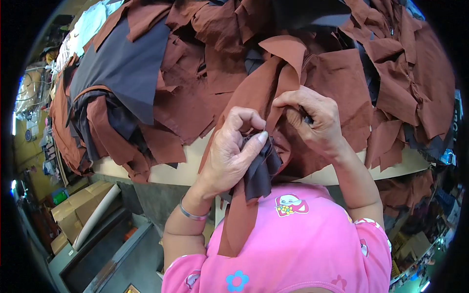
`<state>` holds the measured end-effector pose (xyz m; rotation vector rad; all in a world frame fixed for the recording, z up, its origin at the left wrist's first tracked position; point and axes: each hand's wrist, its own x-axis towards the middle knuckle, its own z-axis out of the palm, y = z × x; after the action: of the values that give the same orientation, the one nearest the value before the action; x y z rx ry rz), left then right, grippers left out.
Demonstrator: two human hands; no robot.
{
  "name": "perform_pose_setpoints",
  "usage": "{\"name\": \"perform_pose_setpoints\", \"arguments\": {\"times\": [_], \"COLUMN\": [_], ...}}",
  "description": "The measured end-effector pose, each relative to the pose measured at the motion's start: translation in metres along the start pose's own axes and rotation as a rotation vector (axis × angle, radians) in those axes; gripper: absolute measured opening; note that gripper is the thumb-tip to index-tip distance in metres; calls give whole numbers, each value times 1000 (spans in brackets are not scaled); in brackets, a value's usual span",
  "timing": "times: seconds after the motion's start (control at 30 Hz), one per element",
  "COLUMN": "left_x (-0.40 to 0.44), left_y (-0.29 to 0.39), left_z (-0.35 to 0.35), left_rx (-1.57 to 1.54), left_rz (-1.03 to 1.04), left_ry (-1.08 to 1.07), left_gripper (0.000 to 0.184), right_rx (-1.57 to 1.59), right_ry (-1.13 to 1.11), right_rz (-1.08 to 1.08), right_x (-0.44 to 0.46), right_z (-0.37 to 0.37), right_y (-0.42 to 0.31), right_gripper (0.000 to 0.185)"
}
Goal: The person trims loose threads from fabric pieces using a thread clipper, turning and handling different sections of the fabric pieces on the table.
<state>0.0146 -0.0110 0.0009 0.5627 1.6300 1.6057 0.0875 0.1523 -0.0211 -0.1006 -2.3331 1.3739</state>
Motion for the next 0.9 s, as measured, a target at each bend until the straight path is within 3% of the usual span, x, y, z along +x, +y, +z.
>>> {"name": "perform_pose_setpoints", "arguments": {"times": [0.17,0.33,0.37,0.47,0.6,0.7,0.83,0.9], "left_x": [7,8,8,10,13,12,9,9], "left_y": [2,-4,-4,-5,-10,-13,-7,-8], "left_z": [-14,-14,-14,-15,-18,-18,-14,-14], "left_rx": [305,219,180,-33,115,166,63,24], "left_rz": [47,42,37,-88,-9,25,-37,-42], "left_ry": [-222,-126,-106,-88,-82,-101,-91,-103], "left_gripper": [21,24,25,24,16,19,30,34], "right_rx": [-14,48,84,269,137,274,96,241], "right_ry": [22,110,-40,-241,-426,-346,-146,-152], "right_rz": [21,232,322,199,56,126,278,181], "right_x": [0,-11,-17,-27,-38,-39,-39,-38], "right_z": [3,0,-8,-11,-8,-10,-10,-9], "right_y": [4,-19,-21,-25,-16,-11,-23,-23], "right_gripper": [26,35,40,42,48,51,48,49]}}
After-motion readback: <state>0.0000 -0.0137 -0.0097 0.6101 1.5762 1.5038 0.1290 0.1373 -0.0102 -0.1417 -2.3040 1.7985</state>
